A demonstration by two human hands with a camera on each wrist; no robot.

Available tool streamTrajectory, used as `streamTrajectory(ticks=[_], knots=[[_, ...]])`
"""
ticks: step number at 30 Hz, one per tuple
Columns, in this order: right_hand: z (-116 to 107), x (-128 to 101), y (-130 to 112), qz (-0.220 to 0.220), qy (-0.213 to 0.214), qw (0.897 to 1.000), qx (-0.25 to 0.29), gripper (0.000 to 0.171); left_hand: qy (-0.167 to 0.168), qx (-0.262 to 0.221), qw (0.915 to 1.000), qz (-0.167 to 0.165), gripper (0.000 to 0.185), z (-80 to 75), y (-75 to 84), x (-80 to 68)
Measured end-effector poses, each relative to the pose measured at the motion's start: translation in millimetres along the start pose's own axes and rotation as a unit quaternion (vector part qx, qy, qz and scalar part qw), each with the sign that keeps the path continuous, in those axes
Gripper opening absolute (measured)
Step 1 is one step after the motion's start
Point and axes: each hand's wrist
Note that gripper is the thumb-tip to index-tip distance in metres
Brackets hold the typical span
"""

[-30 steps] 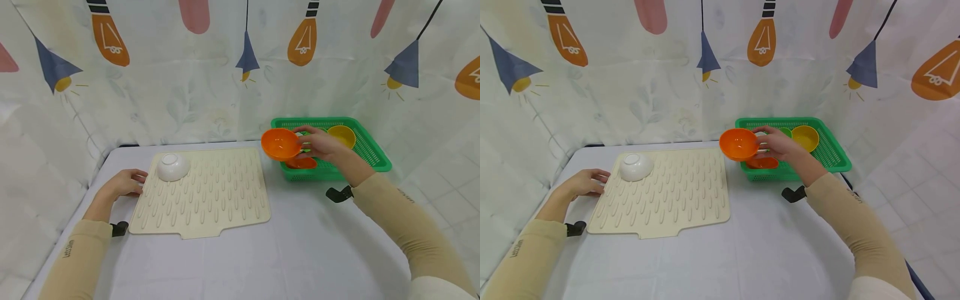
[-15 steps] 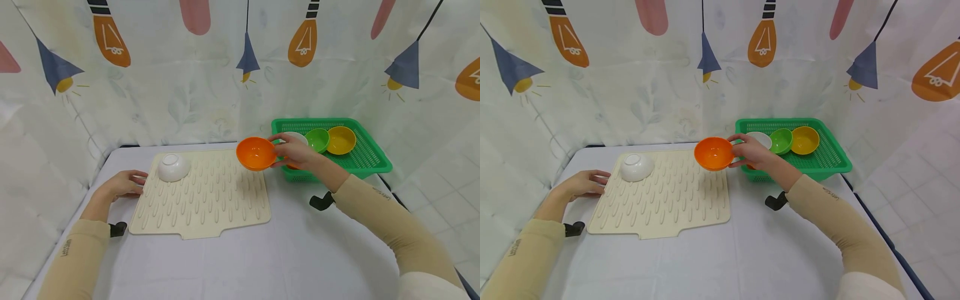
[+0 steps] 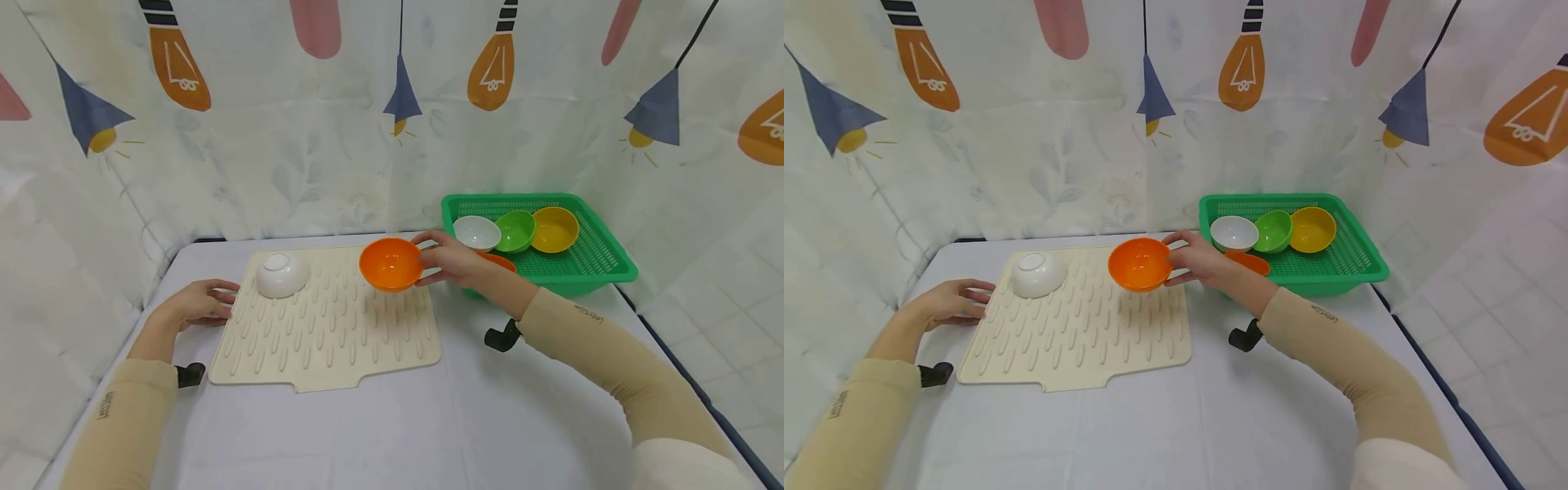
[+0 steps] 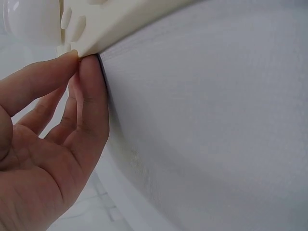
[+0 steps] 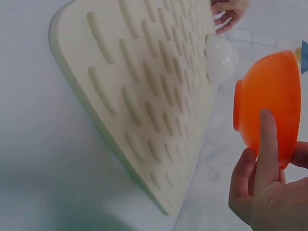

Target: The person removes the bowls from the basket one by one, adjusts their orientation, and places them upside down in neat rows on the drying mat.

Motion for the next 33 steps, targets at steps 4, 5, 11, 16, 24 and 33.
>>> streamTrajectory(ticks=[4,5,11,16,24,33], knots=[[12.5,4.0,3.3,0.013,0.005,1.000,-0.003,0.045,0.000,0.003,1.0000,0.005,0.079,1.6,1.5,-2.3],[15.5,4.8,4.2,0.015,0.004,1.000,-0.005,0.045,0.000,0.004,1.0000,0.007,0.079,2.2,1.5,-2.6],[28.0,9.0,12.6,0.019,-0.007,1.000,-0.017,0.046,0.009,0.025,0.9996,0.010,0.075,5.0,1.1,-2.8],[33.1,9.5,17.2,0.017,-0.009,1.000,-0.022,0.047,0.024,0.046,0.9986,0.007,0.072,5.2,4.5,-6.6],[39.2,9.6,20.1,0.015,-0.006,1.000,-0.007,0.045,0.140,0.028,0.9873,0.069,0.060,23.1,21.7,-22.9],[42.4,11.5,21.1,0.013,0.003,1.000,-0.009,0.044,0.067,-0.060,0.9884,0.122,0.054,72.7,70.5,-53.4]])
Point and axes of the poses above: each hand's wrist, its own x-axis towards the middle knuckle, its own z-axis out of the palm, y = z × x, and after that the axes turned 8 degrees about y, right-handed
